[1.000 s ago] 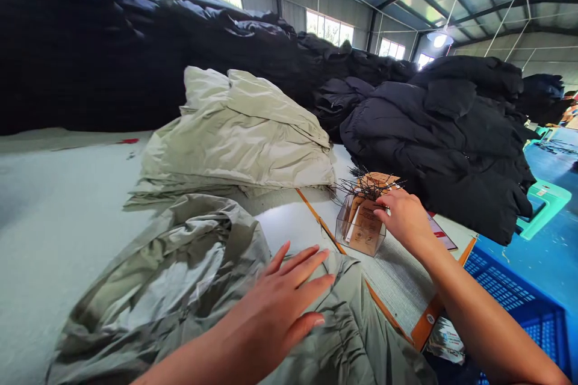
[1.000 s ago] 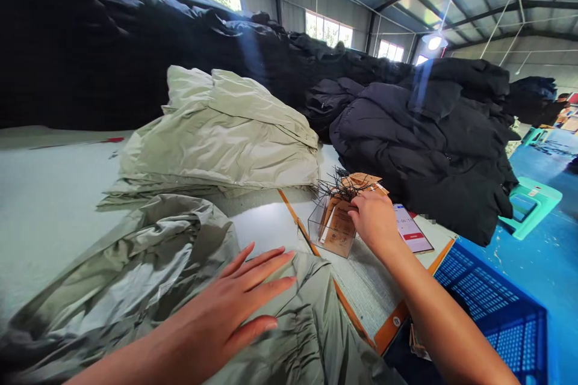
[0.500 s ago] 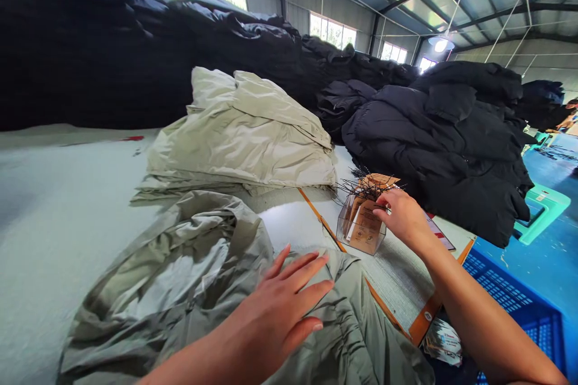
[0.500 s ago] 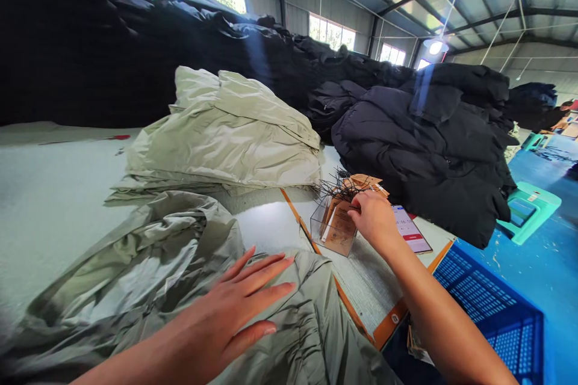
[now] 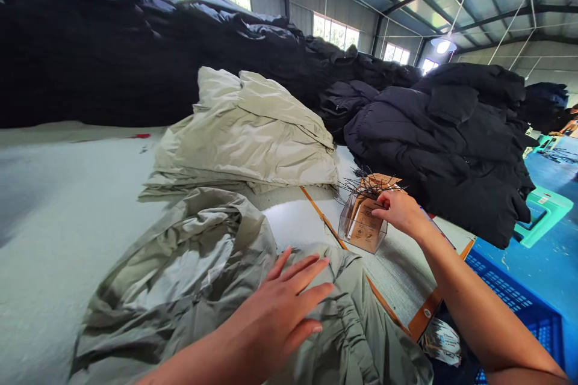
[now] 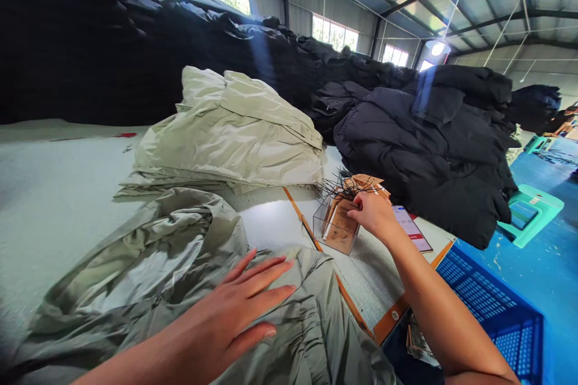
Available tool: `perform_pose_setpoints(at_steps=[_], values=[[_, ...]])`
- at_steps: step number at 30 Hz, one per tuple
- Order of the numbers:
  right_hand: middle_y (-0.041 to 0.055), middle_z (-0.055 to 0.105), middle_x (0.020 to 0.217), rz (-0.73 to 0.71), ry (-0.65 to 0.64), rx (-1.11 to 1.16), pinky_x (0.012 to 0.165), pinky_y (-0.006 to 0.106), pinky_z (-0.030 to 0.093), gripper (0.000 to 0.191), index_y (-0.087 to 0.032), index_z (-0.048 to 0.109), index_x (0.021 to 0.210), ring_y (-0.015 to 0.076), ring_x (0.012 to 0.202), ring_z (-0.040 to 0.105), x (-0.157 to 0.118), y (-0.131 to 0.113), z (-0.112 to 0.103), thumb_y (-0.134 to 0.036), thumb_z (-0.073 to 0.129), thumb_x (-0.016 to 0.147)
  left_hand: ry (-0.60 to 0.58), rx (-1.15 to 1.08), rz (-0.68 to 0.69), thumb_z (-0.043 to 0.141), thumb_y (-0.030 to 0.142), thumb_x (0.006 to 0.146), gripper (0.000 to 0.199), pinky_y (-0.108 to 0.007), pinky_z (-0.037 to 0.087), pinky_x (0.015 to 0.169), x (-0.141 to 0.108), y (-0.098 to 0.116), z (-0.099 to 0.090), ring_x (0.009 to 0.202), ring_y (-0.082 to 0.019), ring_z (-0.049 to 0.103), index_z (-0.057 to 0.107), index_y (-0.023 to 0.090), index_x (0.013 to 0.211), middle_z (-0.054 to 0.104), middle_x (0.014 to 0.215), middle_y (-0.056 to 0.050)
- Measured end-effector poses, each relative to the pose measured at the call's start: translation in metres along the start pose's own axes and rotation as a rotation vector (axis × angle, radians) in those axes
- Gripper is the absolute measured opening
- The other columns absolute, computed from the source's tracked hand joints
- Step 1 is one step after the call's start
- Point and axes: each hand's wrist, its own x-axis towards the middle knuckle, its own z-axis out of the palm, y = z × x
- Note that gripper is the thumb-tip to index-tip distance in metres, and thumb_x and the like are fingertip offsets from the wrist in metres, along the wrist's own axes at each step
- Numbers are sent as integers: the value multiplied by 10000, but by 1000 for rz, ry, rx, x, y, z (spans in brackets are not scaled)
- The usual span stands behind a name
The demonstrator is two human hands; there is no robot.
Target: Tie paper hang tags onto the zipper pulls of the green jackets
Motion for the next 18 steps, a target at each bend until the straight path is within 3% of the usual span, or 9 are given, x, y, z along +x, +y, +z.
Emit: perform_pose_setpoints(at_steps=[11,15,18], values=[[-12,671,734,-70,3,106,601,251,361,148,-223,687,774,150,679,581,-7,3,0,-363,641,786,64,-9,63,572,186,842,481,-602,109,1175,-8,-3,4,1412,-319,330,586,241,1319,398,1509,-79],[-15,654,695,-139,68,176,617,256,382,143,-210,660,765,149,657,571,-18,-8,-9,-340,619,808,212,-114,122,506,210,887,422,-507,242,1179,-12,-7,12,1365,-293,418,610,216,1297,481,1457,-79],[0,656,688,-238,236,173,660,285,382,139,-208,659,763,163,662,566,-34,-23,-19,-318,604,829,338,-274,134,452,184,908,404,-406,393,1120,-13,-7,15,1289,-254,515,629,214,1270,548,1403,-69]])
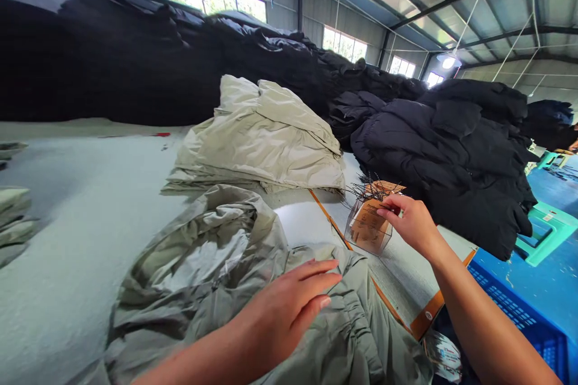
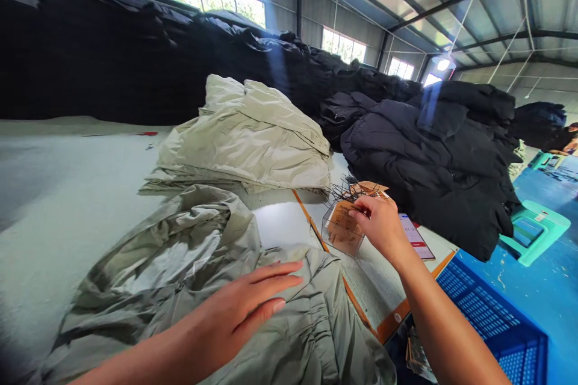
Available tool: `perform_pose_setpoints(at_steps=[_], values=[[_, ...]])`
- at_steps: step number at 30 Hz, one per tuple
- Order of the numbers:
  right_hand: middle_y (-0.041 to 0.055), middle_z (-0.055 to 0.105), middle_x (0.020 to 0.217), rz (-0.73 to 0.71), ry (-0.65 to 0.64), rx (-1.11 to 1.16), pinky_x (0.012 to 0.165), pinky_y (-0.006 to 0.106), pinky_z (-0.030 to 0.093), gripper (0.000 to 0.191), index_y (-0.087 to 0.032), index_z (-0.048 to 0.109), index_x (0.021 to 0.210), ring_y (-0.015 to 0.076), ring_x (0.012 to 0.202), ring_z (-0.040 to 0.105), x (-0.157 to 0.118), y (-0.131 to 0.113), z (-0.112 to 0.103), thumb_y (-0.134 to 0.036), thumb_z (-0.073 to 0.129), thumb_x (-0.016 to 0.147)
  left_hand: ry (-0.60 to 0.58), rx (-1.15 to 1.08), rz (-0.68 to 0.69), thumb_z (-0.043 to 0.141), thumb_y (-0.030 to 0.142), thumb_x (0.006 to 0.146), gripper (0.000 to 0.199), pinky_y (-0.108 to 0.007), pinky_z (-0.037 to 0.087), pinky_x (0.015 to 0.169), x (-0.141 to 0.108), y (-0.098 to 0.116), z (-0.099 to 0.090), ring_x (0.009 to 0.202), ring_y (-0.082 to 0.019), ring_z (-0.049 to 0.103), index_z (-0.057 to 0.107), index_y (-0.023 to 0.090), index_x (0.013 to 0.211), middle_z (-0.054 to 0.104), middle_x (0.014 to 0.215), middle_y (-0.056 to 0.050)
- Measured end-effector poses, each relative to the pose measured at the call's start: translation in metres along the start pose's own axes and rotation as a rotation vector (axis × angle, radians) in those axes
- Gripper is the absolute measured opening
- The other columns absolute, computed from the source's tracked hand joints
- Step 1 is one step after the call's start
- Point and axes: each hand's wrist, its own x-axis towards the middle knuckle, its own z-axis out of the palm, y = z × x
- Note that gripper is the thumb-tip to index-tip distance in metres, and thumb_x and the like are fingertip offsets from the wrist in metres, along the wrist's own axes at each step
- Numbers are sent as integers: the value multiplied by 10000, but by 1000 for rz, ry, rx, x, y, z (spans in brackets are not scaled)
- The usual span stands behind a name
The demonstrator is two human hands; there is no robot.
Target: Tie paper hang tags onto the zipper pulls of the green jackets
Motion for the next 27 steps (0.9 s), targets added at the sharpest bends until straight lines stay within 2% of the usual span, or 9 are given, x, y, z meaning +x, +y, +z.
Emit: perform_pose_setpoints(at_steps=[2,5,10,13,15,18,21,24,27], values=[[9,659,698,-103,122,-58,708,312,372,136,-207,661,776,174,688,572,-9,-18,-7,-300,596,852,68,-114,-16,426,179,923,402,-375,417,1103,0,3,1,1264,-229,541,628,225,1267,570,1383,-60],[18,663,720,-282,239,-128,742,341,340,117,-199,653,815,186,724,568,-26,-52,-12,-258,583,887,143,-274,-42,402,219,955,434,-410,335,1158,-3,10,4,1348,-229,447,534,248,1367,491,1457,-50],[29,665,739,-482,197,-18,745,362,365,96,-189,627,843,194,734,573,-55,-109,4,-192,556,907,209,-666,-40,480,340,954,723,-489,272,1174,-18,15,17,1466,-281,197,73,269,1548,106,1621,-70],[65,690,878,-513,147,125,803,392,431,89,-185,622,967,221,834,603,-69,-130,24,-206,575,895,217,-890,20,705,378,817,1032,-504,260,1167,-31,9,21,1471,-328,146,-20,269,1544,66,1622,-105],[106,666,1091,-524,40,246,869,411,469,279,-189,589,1146,246,993,603,-77,-139,36,-220,608,870,273,-1000,22,782,364,744,1069,-482,273,1162,-40,3,18,1449,-338,220,82,272,1546,180,1603,-120],[126,551,1325,-528,-199,424,980,413,473,544,-227,502,1338,261,1197,537,-84,-145,49,-251,667,820,417,-1121,-149,731,387,794,739,-437,386,1092,-55,-7,7,1304,-306,468,411,241,1444,489,1438,-120],[103,601,1257,-482,-367,583,941,378,506,447,-257,589,1254,240,1110,599,-82,-149,56,-260,673,815,488,-1205,-445,716,422,793,497,-364,531,895,-73,-18,-5,1004,-232,648,627,189,1223,687,1142,-95],[63,674,988,-404,-441,637,758,313,535,218,-245,671,1064,180,850,644,-71,-153,58,-217,590,864,380,-1277,-607,785,404,712,425,-278,556,707,-89,-29,-13,713,-147,646,706,140,1036,719,861,-63],[67,677,953,-351,-485,622,667,285,506,220,-216,664,1074,171,791,624,-57,-160,65,-258,558,886,194,-1354,-636,827,368,642,389,-243,533,613,-99,-37,-19,583,-112,596,724,100,905,680,706,-41]])
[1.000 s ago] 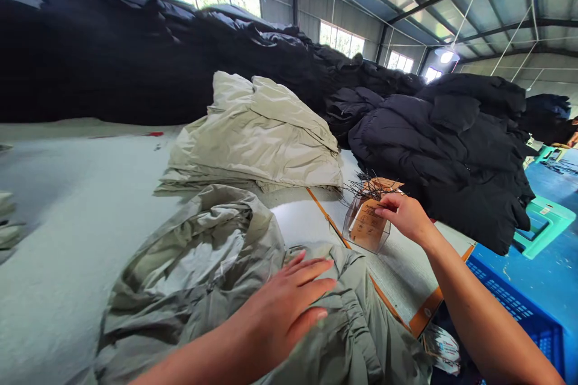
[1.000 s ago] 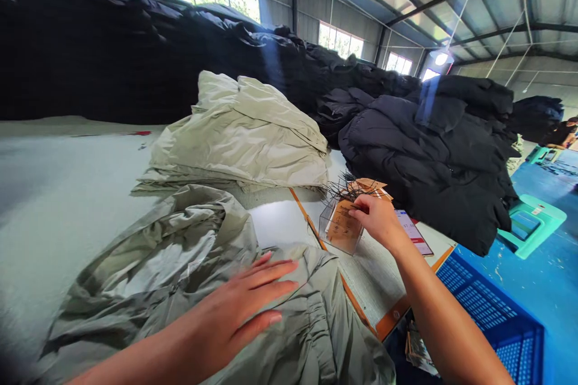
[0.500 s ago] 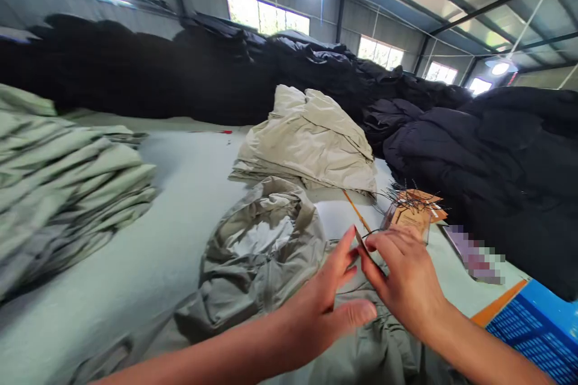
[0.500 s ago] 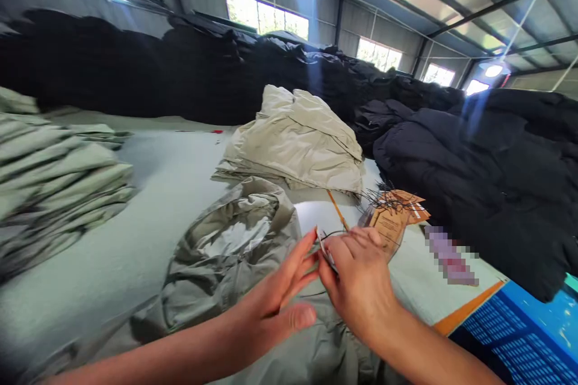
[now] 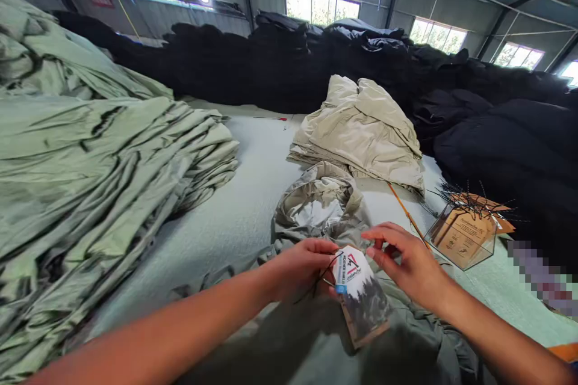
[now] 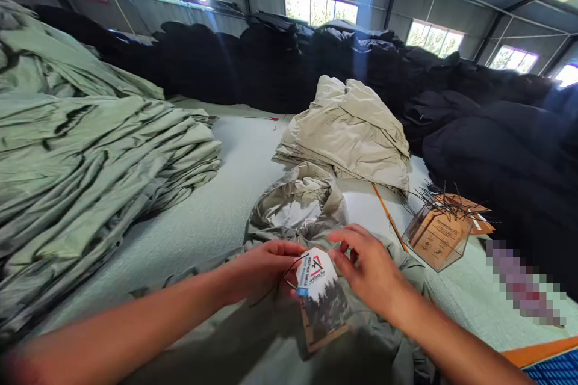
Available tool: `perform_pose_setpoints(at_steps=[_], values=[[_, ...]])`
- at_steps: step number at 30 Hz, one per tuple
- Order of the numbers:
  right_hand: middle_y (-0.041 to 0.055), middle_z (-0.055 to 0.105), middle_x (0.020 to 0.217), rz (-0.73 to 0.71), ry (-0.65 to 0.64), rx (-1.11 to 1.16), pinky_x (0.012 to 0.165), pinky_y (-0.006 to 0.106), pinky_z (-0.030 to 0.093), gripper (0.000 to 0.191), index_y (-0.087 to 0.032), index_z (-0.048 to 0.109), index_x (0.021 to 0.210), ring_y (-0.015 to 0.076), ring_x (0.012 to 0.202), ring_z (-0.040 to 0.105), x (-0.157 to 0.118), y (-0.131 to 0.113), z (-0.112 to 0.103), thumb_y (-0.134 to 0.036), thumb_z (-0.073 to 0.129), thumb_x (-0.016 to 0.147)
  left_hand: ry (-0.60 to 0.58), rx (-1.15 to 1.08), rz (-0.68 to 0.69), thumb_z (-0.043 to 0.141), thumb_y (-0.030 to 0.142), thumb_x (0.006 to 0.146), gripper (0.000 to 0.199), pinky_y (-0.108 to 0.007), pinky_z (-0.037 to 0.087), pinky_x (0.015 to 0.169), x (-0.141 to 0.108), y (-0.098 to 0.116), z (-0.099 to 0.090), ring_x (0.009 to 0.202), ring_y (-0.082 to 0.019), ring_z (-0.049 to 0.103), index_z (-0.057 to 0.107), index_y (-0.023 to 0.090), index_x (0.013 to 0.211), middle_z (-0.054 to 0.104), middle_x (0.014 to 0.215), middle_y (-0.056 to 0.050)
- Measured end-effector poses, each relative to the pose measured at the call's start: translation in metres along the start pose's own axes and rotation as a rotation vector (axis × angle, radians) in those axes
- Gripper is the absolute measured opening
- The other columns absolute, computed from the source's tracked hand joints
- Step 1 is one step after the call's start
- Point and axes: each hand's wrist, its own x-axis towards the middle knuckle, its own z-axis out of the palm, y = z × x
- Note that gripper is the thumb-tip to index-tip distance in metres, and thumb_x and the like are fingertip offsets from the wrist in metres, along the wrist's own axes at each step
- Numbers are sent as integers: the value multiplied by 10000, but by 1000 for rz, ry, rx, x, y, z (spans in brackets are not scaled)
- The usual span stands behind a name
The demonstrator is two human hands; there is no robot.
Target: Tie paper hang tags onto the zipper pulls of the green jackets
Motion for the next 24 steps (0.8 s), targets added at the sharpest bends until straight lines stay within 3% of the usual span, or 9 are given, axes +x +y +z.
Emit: perform_pose_setpoints(at_steps=[5,9,15,18,21,24], values=[[83,718,1017,101,-200,53,738,315,491,228,-183,705,1017,203,890,639,27,9,22,-253,532,885,-75,180,-167,781,392,683,320,-242,503,572,3,4,-12,565,-131,612,693,115,818,670,651,-32],[66,721,987,117,-317,161,743,307,491,238,-181,699,1039,191,875,635,42,19,36,-265,558,867,-38,209,-139,767,375,681,288,-250,508,585,11,4,-20,565,-124,603,624,136,756,642,628,-7],[32,682,825,218,-240,381,641,263,468,298,-158,690,937,144,705,590,45,37,46,-374,731,735,22,240,-22,794,436,642,411,-248,513,588,16,1,-27,577,-111,591,605,147,864,626,683,21],[17,656,785,241,-229,488,609,243,451,322,-162,676,922,127,675,569,42,39,50,-414,748,735,102,273,24,800,492,623,446,-233,492,525,19,-4,-26,521,-104,551,592,147,814,582,615,45],[37,675,928,259,-285,654,703,257,489,375,-191,660,1056,143,799,611,39,38,46,-387,754,750,192,247,67,752,531,676,431,-221,452,461,19,-6,-26,466,-100,512,602,145,796,547,562,45],[65,614,1236,265,-421,866,890,312,491,642,-267,558,1289,186,1073,600,36,38,36,-328,808,700,271,188,121,730,504,715,385,-206,436,447,18,-2,-29,455,-89,492,600,144,754,532,554,39]])
